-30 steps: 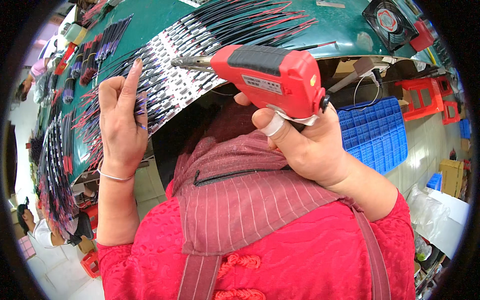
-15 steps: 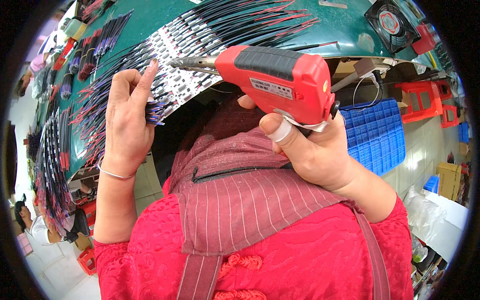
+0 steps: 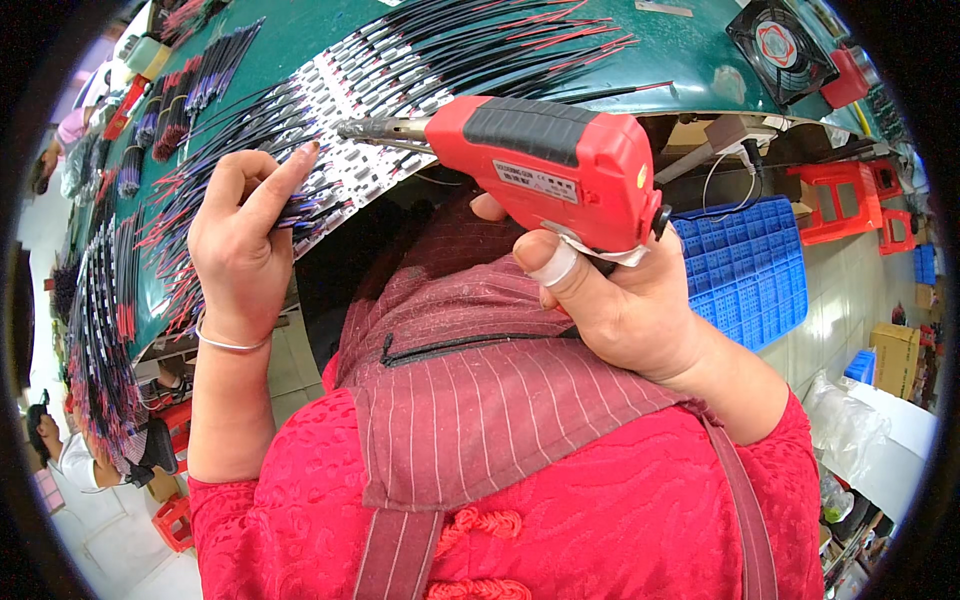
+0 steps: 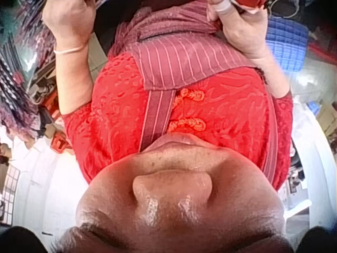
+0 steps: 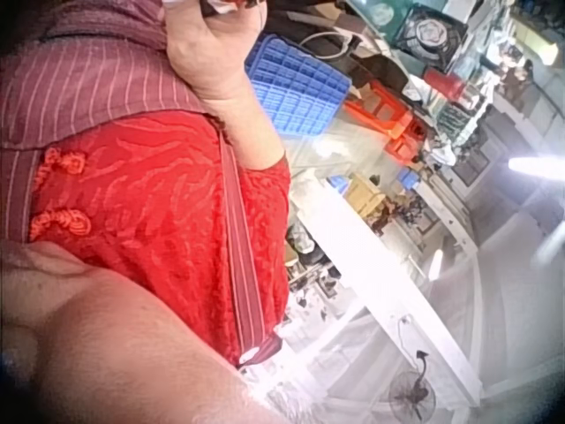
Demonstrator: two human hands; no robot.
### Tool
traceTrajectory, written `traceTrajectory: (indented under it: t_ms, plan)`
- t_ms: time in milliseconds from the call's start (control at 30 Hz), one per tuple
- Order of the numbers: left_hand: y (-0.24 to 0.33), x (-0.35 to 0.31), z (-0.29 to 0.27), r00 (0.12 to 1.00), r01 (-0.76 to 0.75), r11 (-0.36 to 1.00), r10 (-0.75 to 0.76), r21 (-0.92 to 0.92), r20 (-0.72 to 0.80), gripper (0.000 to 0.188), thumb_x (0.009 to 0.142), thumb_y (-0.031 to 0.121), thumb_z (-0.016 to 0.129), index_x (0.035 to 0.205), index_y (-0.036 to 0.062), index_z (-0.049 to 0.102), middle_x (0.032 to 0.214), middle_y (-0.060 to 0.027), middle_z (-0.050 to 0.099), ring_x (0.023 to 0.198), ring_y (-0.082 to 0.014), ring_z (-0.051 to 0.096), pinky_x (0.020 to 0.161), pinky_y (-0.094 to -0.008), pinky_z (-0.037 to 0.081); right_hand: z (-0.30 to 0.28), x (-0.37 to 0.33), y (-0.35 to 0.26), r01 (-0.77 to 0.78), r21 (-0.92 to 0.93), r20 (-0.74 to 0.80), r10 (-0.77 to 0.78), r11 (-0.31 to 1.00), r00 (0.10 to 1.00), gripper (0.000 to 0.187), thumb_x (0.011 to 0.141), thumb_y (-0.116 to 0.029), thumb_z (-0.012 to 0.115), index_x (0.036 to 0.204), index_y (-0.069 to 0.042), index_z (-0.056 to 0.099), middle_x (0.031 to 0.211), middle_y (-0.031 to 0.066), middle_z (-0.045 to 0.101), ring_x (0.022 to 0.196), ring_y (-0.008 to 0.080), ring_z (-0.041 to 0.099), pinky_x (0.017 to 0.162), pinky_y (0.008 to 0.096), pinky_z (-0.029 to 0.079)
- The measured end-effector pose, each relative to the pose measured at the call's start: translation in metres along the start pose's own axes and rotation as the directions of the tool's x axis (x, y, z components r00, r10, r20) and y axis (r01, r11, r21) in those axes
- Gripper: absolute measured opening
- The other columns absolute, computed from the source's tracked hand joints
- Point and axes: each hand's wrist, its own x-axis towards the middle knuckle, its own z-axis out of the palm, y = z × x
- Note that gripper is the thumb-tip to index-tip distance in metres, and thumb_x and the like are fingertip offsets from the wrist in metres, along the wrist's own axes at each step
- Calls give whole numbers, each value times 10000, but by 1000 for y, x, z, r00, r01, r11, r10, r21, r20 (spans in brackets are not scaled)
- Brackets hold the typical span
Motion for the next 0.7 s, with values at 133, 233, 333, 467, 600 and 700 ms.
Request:
traceTrajectory:
  t_ms: [133, 233, 333, 467, 600, 700]
  plan:
    - [-1, 3, 5, 998, -32, 999, 33, 15, -59, 512, 600, -93, 668, 1085, 64, 721, 871, -89, 578, 762, -254, 611, 623, -356, 497, 1, 0, 0, 15, 28, 8, -15, 1000, 1000, 363, 969, -60, 601, 1325, -16, 548, 1212, 125, 663, 1069, 177, 633, 887, 300, 516]
    - [-4, 2, 9, 998, -50, 997, 52, 60, -31, 471, 624, -85, 654, 1069, 53, 722, 898, -95, 590, 767, -260, 608, 647, -358, 505, 1, 0, -2, 46, -18, 39, -45, 999, 998, 352, 962, -55, 609, 1307, -8, 558, 1206, 132, 665, 1093, 193, 634, 933, 324, 507]
    - [-4, 1, 8, 997, -78, 992, 79, 96, -11, 413, 639, -82, 640, 1027, 36, 721, 904, -104, 607, 774, -266, 605, 674, -362, 511, 0, 1, -6, 23, -98, 76, -16, 995, 997, 352, 944, -29, 627, 1289, -3, 568, 1203, 135, 666, 1085, 180, 634, 934, 315, 504]
    - [-3, 3, 9, 994, -98, 995, 100, 36, -50, 340, 633, -81, 642, 951, 16, 712, 893, -97, 623, 786, -264, 607, 682, -361, 515, 3, 1, -7, 2, -59, 89, 3, 998, 996, 365, 922, -6, 652, 1279, -4, 576, 1196, 133, 669, 1087, 170, 630, 925, 308, 508]
    - [-2, 4, 14, 995, -85, 996, 86, 16, -60, 287, 641, -74, 650, 911, 5, 708, 873, -86, 618, 773, -260, 602, 672, -357, 510, 4, -1, -5, -35, -21, 43, 36, 999, 998, 374, 906, -3, 680, 1268, -8, 584, 1146, 113, 682, 1045, 154, 639, 892, 288, 518]
    - [0, 4, 11, 998, -66, 997, 66, 33, -8, 260, 656, -63, 661, 903, 3, 709, 852, -86, 603, 761, -259, 594, 661, -358, 504, 3, 0, -4, -32, -55, 42, 34, 998, 999, 344, 903, -9, 689, 1236, -9, 600, 1088, 91, 691, 998, 141, 648, 868, 278, 525]
